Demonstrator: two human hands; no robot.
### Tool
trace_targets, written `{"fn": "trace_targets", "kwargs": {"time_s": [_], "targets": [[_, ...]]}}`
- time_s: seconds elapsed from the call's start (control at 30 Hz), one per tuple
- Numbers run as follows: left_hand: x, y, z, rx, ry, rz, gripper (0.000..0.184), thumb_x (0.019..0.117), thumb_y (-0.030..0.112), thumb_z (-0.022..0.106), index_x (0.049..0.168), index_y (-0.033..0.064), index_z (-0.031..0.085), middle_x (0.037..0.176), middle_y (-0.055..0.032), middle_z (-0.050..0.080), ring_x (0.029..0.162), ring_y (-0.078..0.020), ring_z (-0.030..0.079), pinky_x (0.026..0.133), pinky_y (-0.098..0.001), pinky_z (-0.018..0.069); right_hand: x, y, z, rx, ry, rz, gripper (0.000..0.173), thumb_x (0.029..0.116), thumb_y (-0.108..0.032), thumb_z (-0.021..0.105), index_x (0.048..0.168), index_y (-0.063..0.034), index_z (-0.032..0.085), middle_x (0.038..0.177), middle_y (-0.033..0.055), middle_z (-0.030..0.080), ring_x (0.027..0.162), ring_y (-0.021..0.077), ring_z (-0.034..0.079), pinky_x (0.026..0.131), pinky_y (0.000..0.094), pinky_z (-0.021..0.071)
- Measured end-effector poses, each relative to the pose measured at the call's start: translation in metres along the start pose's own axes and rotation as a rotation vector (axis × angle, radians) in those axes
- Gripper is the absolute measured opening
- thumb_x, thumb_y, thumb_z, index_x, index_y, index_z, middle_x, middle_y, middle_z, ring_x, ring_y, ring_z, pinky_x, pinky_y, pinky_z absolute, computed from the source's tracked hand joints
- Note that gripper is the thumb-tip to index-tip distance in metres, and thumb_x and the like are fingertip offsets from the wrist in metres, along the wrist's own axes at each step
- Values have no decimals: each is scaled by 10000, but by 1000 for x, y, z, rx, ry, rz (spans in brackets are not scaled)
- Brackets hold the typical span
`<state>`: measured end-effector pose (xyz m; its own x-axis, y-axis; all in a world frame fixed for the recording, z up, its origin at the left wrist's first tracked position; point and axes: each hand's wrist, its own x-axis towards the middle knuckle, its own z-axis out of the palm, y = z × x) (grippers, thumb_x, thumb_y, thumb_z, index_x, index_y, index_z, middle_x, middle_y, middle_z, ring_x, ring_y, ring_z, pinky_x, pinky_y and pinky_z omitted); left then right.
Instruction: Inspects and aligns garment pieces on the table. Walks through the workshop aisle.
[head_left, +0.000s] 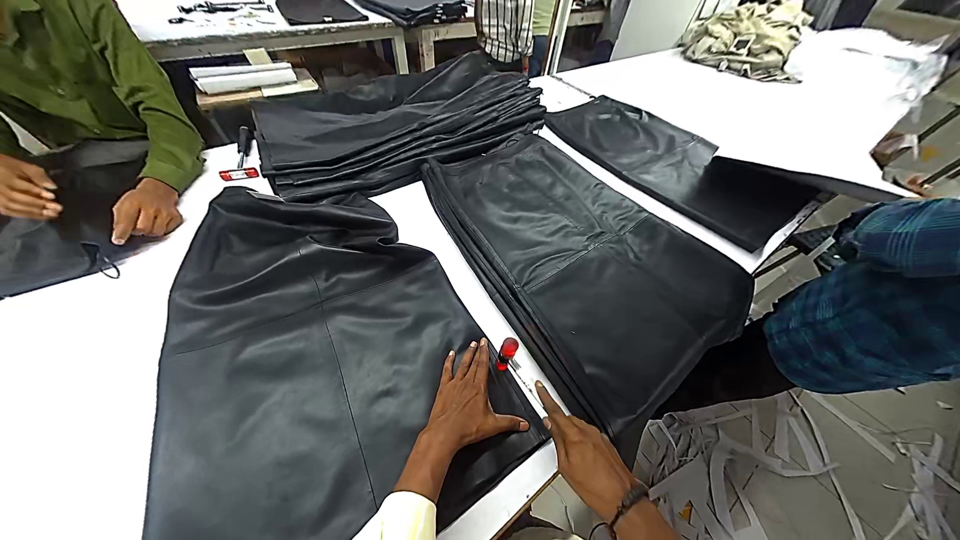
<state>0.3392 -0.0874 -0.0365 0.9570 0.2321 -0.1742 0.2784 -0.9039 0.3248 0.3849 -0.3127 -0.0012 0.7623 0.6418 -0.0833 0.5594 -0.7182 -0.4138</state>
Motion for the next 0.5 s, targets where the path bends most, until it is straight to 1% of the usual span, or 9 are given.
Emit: {"fn": "trace_targets", "kwargs": {"time_s": [0.03,0.13,0.17,0.23,0.27,0.3,0.37,0.4,0.5], "targets": [[0,0,0,3,3,2,1521,570,1043,473,1647,45,74,1727,-65,135,1598,-185,62,1275,-529,-30,1,-1,-4,-15,-53,23,497,1106,-381,303,1592,-322,390,942,149,705,815,338,701,740,501,568],[3,0,-6,-6,-7,-17,1538,560,1042,483,1646,42,51,1730,-64,116,1598,-174,55,1278,-519,-31,5,1,4,24,203,-97,489,1095,-355,334,1536,-229,503,838,107,706,655,271,685,598,448,580],[3,1,-7,-10,-18,-25,1538,561,1039,490,1646,41,50,1731,-65,110,1598,-173,52,1277,-515,-34,6,1,6,23,205,-102,487,1093,-350,341,1533,-228,507,832,106,701,650,269,682,594,446,579],[1,2,-4,-13,-21,-27,1541,555,1042,491,1645,41,64,1730,-64,111,1598,-174,50,1278,-514,-26,11,1,2,-4,-22,-8,495,1104,-372,313,1587,-312,402,947,146,710,805,326,706,725,501,573],[1,1,-2,-10,-15,-21,1548,548,1045,491,1645,39,67,1730,-65,116,1598,-177,51,1278,-517,-24,13,0,-2,-5,-70,17,500,1106,-380,299,1599,-334,368,984,147,710,852,330,706,763,505,567],[2,1,-4,-9,-5,-18,1551,545,1045,492,1644,36,70,1729,-67,121,1598,-180,56,1278,-520,-24,15,-1,-4,6,-11,-6,497,1105,-372,304,1591,-317,391,960,137,708,819,317,704,737,492,571],[4,-1,-8,-8,-6,-20,1547,551,1041,496,1643,31,68,1727,-75,125,1597,-180,62,1277,-525,-28,15,-3,1,47,223,-100,484,1092,-336,342,1543,-241,491,847,105,695,662,265,681,604,447,574],[4,-1,-7,-5,-2,-21,1543,550,1040,499,1644,37,76,1726,-70,134,1596,-178,71,1278,-523,-21,13,-3,3,45,238,-106,482,1089,-332,350,1535,-237,504,827,100,690,641,261,676,584,443,574],[2,0,-3,-3,6,-14,1535,548,1039,504,1646,48,92,1725,-61,143,1596,-179,76,1279,-521,-13,12,0,-4,9,-105,27,502,1108,-382,293,1605,-342,349,978,158,704,855,346,702,770,515,562]]}}
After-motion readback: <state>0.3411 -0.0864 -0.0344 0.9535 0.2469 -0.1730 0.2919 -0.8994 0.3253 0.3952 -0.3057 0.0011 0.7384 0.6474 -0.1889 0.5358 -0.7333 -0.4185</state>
